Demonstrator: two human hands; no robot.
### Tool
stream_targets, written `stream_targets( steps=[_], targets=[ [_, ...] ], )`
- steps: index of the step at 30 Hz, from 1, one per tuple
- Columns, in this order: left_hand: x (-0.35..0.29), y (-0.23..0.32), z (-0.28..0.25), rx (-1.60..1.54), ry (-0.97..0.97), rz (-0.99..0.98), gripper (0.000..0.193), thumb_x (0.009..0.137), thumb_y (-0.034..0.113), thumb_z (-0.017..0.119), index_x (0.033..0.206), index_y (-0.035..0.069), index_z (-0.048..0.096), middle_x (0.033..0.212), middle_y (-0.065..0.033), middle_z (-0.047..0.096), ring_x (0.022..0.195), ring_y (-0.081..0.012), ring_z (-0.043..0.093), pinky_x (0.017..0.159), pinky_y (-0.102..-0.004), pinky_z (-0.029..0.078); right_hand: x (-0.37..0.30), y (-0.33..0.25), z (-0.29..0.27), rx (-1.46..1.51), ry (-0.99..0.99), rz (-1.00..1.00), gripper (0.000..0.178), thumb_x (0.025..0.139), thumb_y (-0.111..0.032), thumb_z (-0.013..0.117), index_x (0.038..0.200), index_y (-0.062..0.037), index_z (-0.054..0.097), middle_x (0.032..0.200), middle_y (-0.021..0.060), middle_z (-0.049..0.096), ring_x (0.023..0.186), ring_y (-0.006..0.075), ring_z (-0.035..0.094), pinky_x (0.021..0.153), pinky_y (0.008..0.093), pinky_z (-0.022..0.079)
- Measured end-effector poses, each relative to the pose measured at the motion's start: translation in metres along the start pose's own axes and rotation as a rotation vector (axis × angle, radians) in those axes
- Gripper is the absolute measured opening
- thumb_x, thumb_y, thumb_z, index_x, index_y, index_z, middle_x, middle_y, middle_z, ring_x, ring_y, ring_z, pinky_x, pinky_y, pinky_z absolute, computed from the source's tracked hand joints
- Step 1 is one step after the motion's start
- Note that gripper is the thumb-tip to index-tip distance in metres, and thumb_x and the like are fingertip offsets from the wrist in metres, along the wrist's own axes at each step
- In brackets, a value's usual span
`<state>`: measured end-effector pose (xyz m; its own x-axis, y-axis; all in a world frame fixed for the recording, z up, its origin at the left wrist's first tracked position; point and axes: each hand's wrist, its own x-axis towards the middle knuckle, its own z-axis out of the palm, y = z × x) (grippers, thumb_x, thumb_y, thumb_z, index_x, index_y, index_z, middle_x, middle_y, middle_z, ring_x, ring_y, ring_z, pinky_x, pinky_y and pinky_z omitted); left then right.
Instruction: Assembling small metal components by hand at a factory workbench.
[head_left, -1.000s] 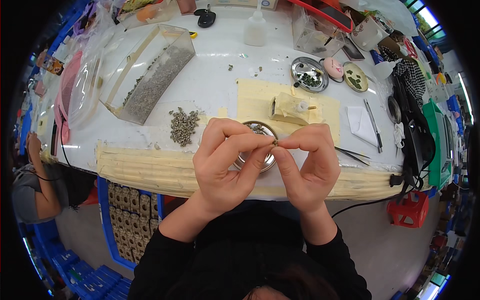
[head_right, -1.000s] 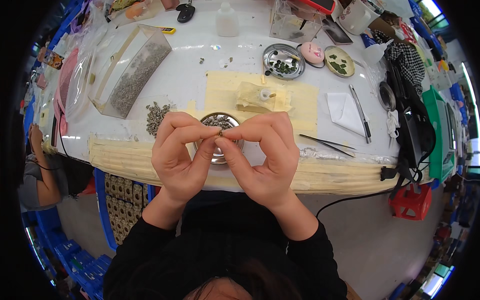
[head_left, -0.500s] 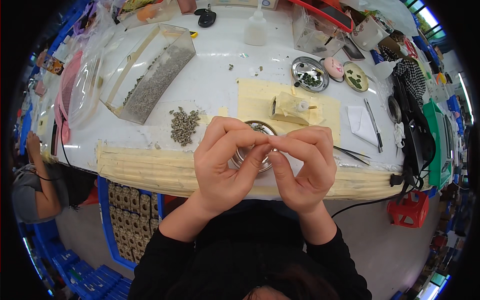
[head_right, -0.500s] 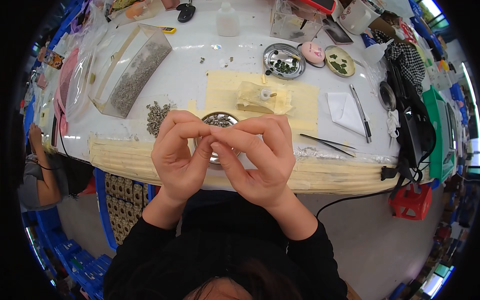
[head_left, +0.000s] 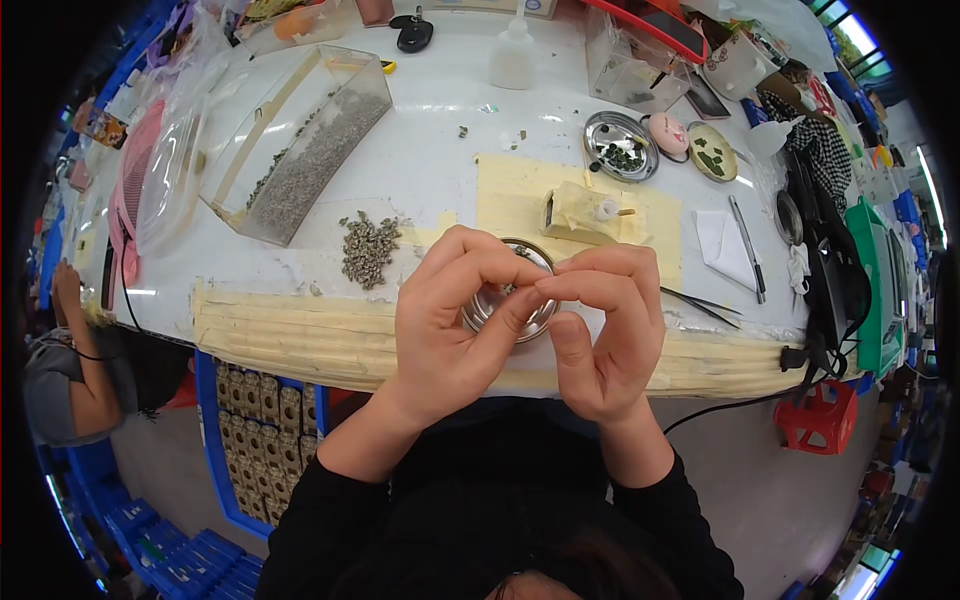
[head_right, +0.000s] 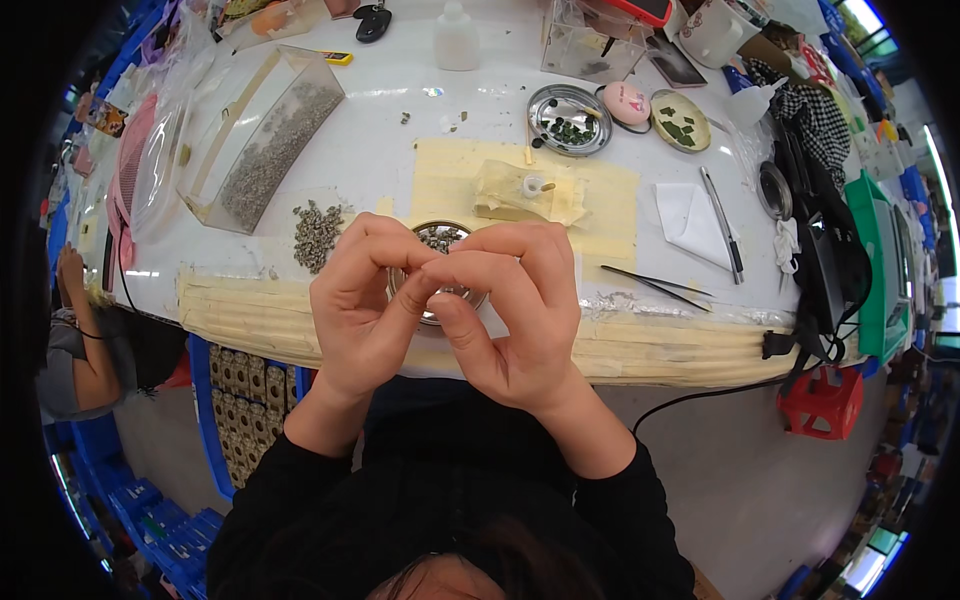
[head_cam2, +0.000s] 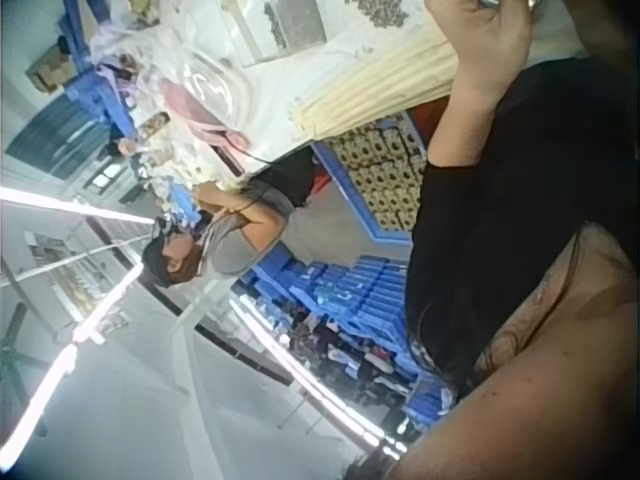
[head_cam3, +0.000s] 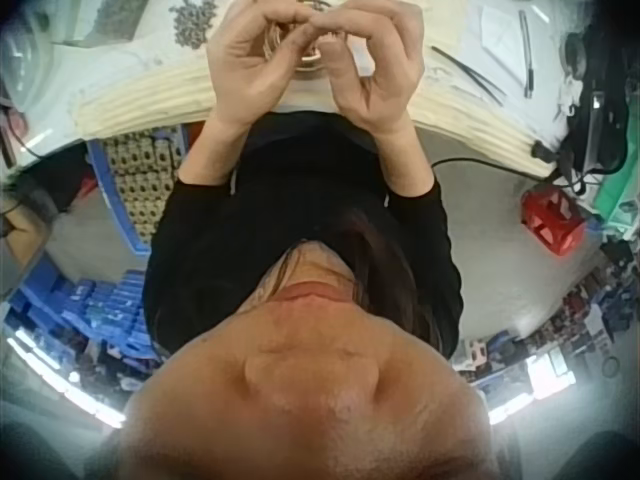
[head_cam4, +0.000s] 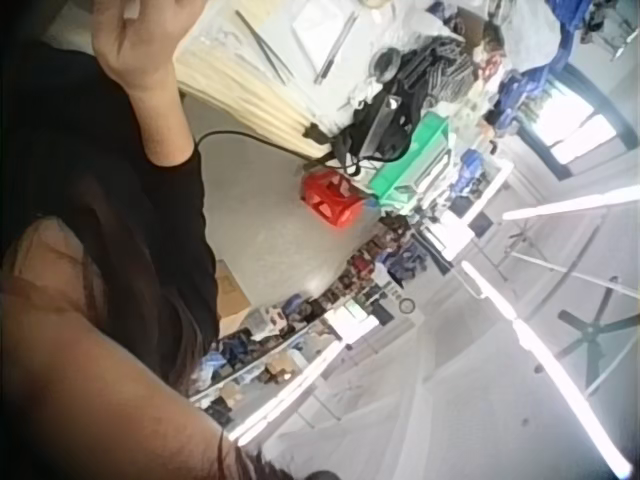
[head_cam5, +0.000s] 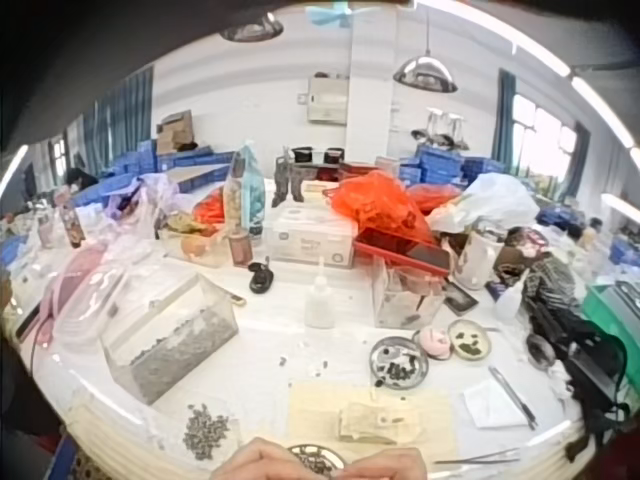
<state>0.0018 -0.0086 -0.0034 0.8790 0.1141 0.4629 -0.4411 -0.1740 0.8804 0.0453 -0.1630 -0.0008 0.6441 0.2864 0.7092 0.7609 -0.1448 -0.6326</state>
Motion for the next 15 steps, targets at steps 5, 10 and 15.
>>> stream_targets(
  steps=[5,10,15],
  targets=[
    [0.0008,-0.0019,0.0026,-0.062,0.013,-0.007,0.011,0.086,-0.001,0.071,0.097,0.002,0.071,0.090,-0.0053,0.061,0.079,-0.0124,0.056,0.068,-0.0249,0.045,0.0018,0.0010,-0.0023,0.074,-0.022,0.010,0.018,0.090,-0.019,0.068,0.103,-0.0059,0.071,0.098,0.0095,0.062,0.088,0.0230,0.053,0.075,0.0328,0.043],
    [-0.0005,-0.0045,-0.0007,-0.294,-0.080,-0.083,0.011,0.091,0.001,0.070,0.102,0.001,0.069,0.097,-0.0046,0.060,0.084,-0.0101,0.055,0.072,-0.0237,0.045,0.0048,-0.0009,-0.0078,0.149,-0.058,0.085,0.016,0.091,-0.010,0.063,0.103,-0.0042,0.071,0.099,0.0123,0.060,0.091,0.0237,0.054,0.078,0.0324,0.045],
    [-0.0012,-0.0035,-0.0007,-0.516,-0.118,-0.195,0.009,0.094,0.002,0.067,0.103,-0.001,0.067,0.101,-0.0039,0.059,0.087,-0.0090,0.055,0.074,-0.0232,0.044,0.0045,-0.0020,-0.0076,0.147,-0.098,0.078,0.016,0.089,-0.002,0.063,0.103,-0.0034,0.071,0.103,0.0123,0.060,0.093,0.0235,0.055,0.079,0.0318,0.046]
  ],
)
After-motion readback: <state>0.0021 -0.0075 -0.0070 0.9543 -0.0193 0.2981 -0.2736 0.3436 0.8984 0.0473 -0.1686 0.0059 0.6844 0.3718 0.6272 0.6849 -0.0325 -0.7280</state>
